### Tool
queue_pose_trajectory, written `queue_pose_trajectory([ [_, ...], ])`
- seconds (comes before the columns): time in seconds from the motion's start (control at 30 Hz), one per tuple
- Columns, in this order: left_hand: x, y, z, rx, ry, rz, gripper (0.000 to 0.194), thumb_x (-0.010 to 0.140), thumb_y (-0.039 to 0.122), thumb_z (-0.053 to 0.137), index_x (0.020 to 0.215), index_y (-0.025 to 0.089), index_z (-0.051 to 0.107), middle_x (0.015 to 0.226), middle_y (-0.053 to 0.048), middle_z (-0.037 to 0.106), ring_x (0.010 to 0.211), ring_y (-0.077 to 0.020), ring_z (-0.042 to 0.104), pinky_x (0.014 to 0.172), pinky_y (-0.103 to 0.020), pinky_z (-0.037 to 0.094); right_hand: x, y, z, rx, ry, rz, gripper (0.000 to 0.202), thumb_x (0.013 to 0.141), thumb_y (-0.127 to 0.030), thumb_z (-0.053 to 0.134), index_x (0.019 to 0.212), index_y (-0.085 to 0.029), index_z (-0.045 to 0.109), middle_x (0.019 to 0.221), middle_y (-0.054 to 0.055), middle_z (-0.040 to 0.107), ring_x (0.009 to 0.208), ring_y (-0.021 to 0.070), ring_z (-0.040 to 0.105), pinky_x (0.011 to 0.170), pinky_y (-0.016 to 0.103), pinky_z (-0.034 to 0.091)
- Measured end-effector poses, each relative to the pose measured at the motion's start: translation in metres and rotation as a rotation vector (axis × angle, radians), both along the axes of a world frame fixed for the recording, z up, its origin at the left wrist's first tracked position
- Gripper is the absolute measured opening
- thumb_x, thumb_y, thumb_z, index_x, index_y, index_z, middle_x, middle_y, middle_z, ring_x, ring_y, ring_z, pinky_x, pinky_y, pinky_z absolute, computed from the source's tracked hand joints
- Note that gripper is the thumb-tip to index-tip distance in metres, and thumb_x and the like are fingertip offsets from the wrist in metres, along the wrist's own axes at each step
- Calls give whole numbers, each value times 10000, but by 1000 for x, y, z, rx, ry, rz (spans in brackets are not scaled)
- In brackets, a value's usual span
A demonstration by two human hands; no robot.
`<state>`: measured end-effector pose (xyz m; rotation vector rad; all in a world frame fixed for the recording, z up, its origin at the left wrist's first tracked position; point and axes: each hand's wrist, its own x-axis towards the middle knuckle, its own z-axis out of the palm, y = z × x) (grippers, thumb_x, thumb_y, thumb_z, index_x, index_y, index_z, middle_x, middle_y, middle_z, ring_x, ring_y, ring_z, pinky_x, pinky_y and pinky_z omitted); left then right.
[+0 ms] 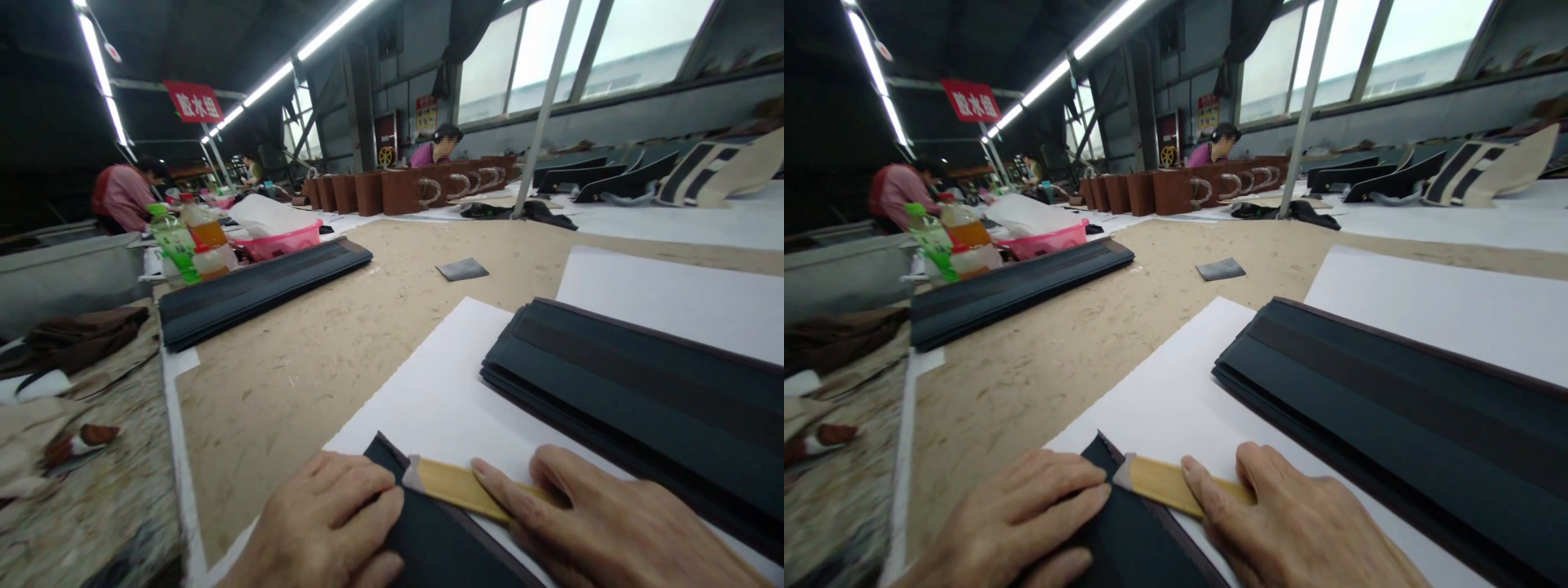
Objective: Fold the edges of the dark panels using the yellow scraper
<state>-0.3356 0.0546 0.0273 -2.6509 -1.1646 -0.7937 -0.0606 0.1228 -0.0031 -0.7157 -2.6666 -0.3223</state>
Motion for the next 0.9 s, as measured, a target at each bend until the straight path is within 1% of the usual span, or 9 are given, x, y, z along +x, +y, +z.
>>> queue_pose_trajectory([
  [0.07,0,-3,-10,115,47,27,256,963,264,416,1034,121,616,978,-68,655,872,-205,631,735,-324,551,-1,2,-3,-11,-1,4,454,914,-208,319,1360,-228,405,786,33,519,532,126,527,442,227,391],
  [0.13,-1,0,-14,150,63,54,272,969,278,404,1026,124,621,991,-67,654,883,-205,633,737,-325,559,-3,2,-4,-6,2,9,471,904,-206,330,1370,-226,394,784,34,516,522,125,519,437,229,387],
  [0.23,-2,5,-13,152,71,67,298,972,303,389,1018,131,628,993,-74,650,880,-216,633,723,-339,570,-5,1,-4,6,-6,-1,478,886,-201,340,1357,-230,411,776,33,515,492,118,505,416,227,371],
  [0.33,-3,4,-12,159,92,69,291,964,290,399,1028,124,629,992,-81,649,872,-228,634,704,-356,579,-8,2,-1,36,8,-8,476,872,-173,332,1335,-217,433,766,32,520,480,113,504,406,218,362],
  [0.5,-4,1,-16,160,121,47,292,959,277,401,1045,113,627,986,-90,647,884,-242,629,704,-372,586,-18,7,17,87,6,81,403,863,-135,324,1231,-162,486,689,14,518,458,105,514,388,176,371],
  [0.57,-5,1,-17,146,130,43,298,960,285,401,1053,110,624,984,-93,646,886,-242,627,710,-368,587,-21,9,24,78,-14,119,404,848,-121,325,1216,-149,491,676,12,518,444,104,511,384,171,375],
  [0.63,-6,3,-18,135,134,41,296,958,289,407,1056,110,622,985,-93,646,884,-243,626,712,-366,588,-23,12,28,62,-23,128,413,843,-114,324,1219,-146,493,673,10,516,428,101,500,386,174,376],
  [0.77,-5,5,-19,134,138,34,297,956,292,410,1053,106,619,985,-94,647,882,-249,628,716,-376,590,-24,15,29,63,-37,121,358,897,-139,316,1184,-166,526,667,0,511,429,93,507,389,173,362],
  [0.9,-3,6,-18,158,132,36,307,966,293,390,1043,103,619,968,-87,651,867,-241,631,698,-365,589,-26,15,29,81,-37,128,327,940,-176,297,1149,-175,548,657,-12,497,398,86,475,373,199,320],
])
